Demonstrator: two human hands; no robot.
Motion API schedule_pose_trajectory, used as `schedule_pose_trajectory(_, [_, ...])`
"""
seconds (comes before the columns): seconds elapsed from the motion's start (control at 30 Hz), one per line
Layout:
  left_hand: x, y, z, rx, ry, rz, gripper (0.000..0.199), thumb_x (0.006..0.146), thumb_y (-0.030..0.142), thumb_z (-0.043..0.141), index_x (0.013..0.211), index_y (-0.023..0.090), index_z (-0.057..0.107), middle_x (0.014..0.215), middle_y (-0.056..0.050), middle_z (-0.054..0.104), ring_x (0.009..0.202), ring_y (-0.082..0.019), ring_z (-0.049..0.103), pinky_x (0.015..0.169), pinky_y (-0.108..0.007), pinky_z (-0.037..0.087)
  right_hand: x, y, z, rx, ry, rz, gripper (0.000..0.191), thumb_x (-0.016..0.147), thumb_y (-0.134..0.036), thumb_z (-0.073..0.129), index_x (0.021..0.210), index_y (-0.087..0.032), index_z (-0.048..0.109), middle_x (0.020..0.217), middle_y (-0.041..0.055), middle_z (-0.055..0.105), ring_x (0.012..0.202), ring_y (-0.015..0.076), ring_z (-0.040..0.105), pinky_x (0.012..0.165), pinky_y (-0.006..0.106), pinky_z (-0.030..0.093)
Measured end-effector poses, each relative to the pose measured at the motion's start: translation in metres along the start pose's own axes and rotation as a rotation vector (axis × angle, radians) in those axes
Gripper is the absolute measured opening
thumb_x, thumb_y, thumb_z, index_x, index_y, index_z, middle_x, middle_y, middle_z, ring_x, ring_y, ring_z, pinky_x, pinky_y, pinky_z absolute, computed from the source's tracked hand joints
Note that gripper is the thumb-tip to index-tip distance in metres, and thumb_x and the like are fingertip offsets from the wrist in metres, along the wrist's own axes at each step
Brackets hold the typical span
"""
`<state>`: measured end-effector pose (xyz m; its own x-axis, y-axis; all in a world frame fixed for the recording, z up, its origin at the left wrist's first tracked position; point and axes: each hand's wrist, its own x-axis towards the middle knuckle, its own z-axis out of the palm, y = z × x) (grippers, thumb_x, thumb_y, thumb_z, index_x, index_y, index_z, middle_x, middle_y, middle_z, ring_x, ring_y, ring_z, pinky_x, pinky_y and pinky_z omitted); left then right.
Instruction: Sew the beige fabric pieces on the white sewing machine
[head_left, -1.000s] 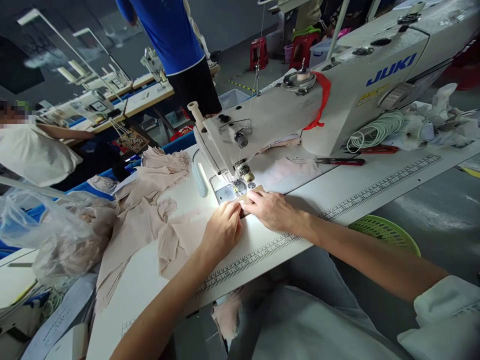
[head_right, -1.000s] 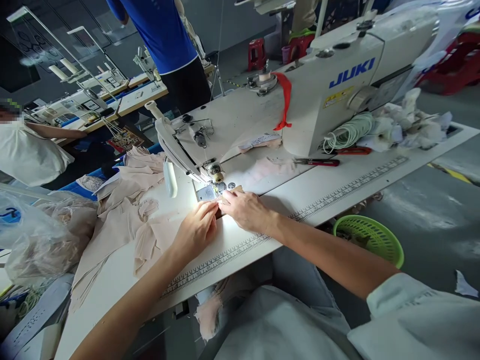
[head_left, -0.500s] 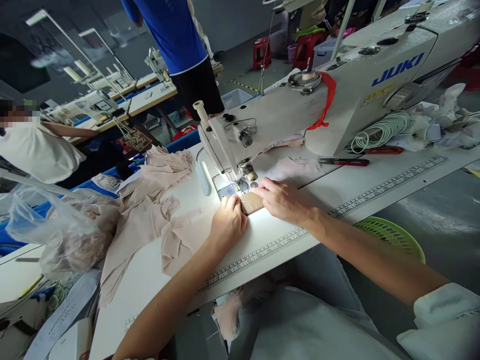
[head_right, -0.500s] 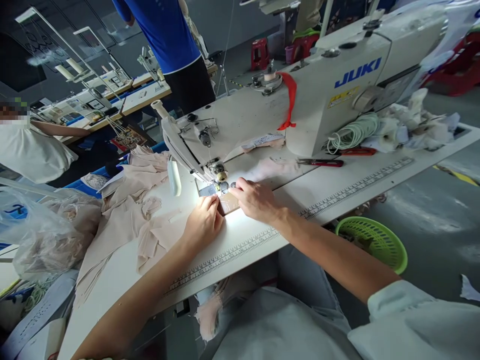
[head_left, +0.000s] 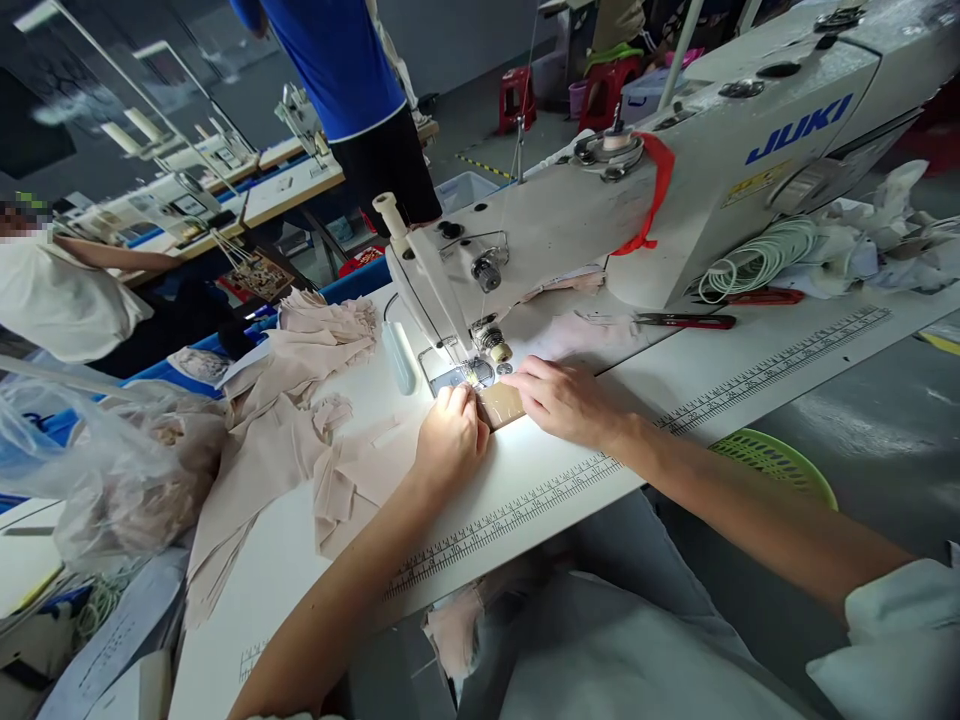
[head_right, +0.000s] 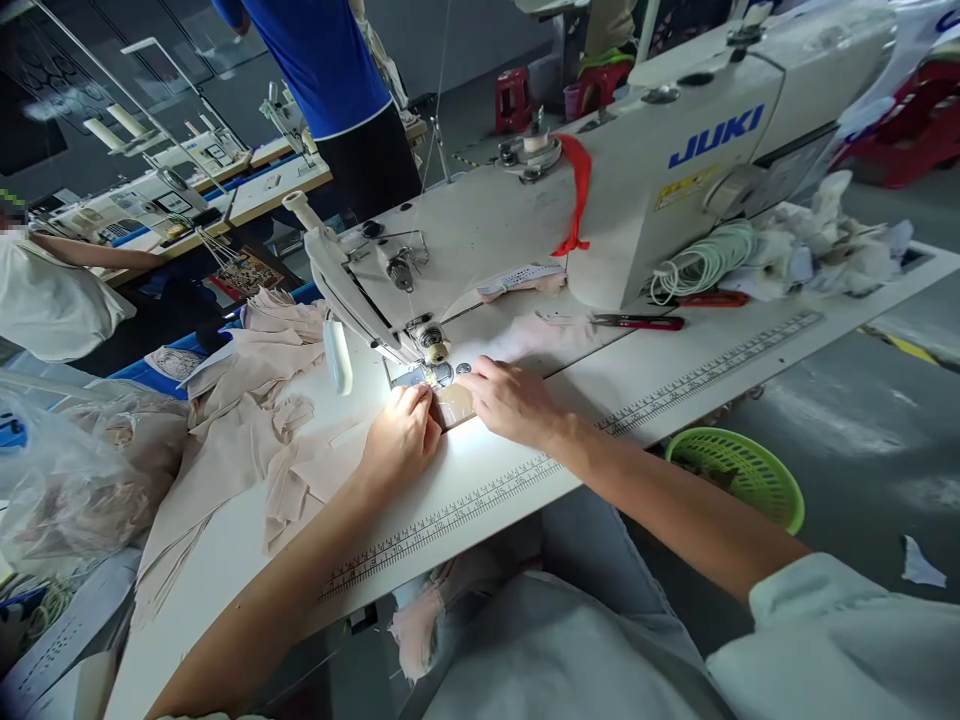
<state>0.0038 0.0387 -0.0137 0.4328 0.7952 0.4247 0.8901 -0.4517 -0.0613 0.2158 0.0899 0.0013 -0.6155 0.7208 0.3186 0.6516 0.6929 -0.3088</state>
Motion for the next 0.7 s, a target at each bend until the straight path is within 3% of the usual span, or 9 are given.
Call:
schedule_pose_trajectory(0.13, [-0.001, -0.002, 0.001, -0.015, -0.012, 0.0, 0.031, 0.086, 0.01, 0.05, 0.113, 0.012, 0.066, 0.106, -0.017, 0.068, 0.094, -0.028, 0.063, 0.085, -0.042, 0.059, 0.022, 0.005, 0.002, 0.137, 0.03, 0.116, 0.033, 0.103, -0.031, 0.042, 0.114, -0.017, 0.07, 0.094, 0.0076, 0.073, 0.074, 0.0177, 0.056, 0.064, 0.029, 0.031])
schedule_pose_trajectory(0.27, [0.0, -0.003, 0.001, -0.01, -0.028, -0.003, 0.029, 0.087, 0.011, 0.05, 0.111, 0.012, 0.067, 0.106, -0.017, 0.068, 0.094, -0.029, 0.063, 0.086, -0.043, 0.059, 0.046, 0.011, 0.004, 0.12, 0.032, 0.168, 0.034, 0.104, -0.032, 0.04, 0.094, -0.018, 0.07, 0.076, 0.0054, 0.07, 0.067, 0.0177, 0.055, 0.063, 0.029, 0.029])
schedule_pose_trajectory(0.37, [0.0, -0.003, 0.0, -0.039, -0.052, -0.02, 0.031, 0.088, 0.013, 0.049, 0.113, 0.012, 0.067, 0.109, -0.018, 0.068, 0.096, -0.03, 0.063, 0.086, -0.045, 0.06, 0.046, 0.013, 0.005, 0.135, 0.073, 0.168, 0.035, 0.104, -0.035, 0.041, 0.086, -0.019, 0.068, 0.071, 0.0044, 0.069, 0.066, 0.0168, 0.056, 0.063, 0.028, 0.028])
schedule_pose_trajectory(0.53, [0.002, -0.005, 0.002, -0.029, -0.065, -0.038, 0.03, 0.087, 0.012, 0.051, 0.112, 0.013, 0.067, 0.109, -0.017, 0.069, 0.096, -0.029, 0.063, 0.087, -0.044, 0.059, 0.032, 0.011, 0.008, 0.235, 0.094, 0.139, 0.038, 0.106, -0.043, 0.041, 0.089, -0.02, 0.066, 0.067, 0.0006, 0.066, 0.061, 0.0138, 0.054, 0.062, 0.025, 0.03])
schedule_pose_trajectory(0.7, [0.005, -0.009, 0.004, 0.004, -0.073, -0.051, 0.027, 0.084, 0.009, 0.051, 0.106, 0.013, 0.067, 0.108, -0.016, 0.069, 0.098, -0.029, 0.064, 0.089, -0.043, 0.059, 0.042, 0.012, 0.012, 0.187, 0.136, 0.171, 0.037, 0.104, -0.037, 0.042, 0.079, -0.02, 0.065, 0.064, 0.0018, 0.064, 0.063, 0.0151, 0.053, 0.064, 0.026, 0.03])
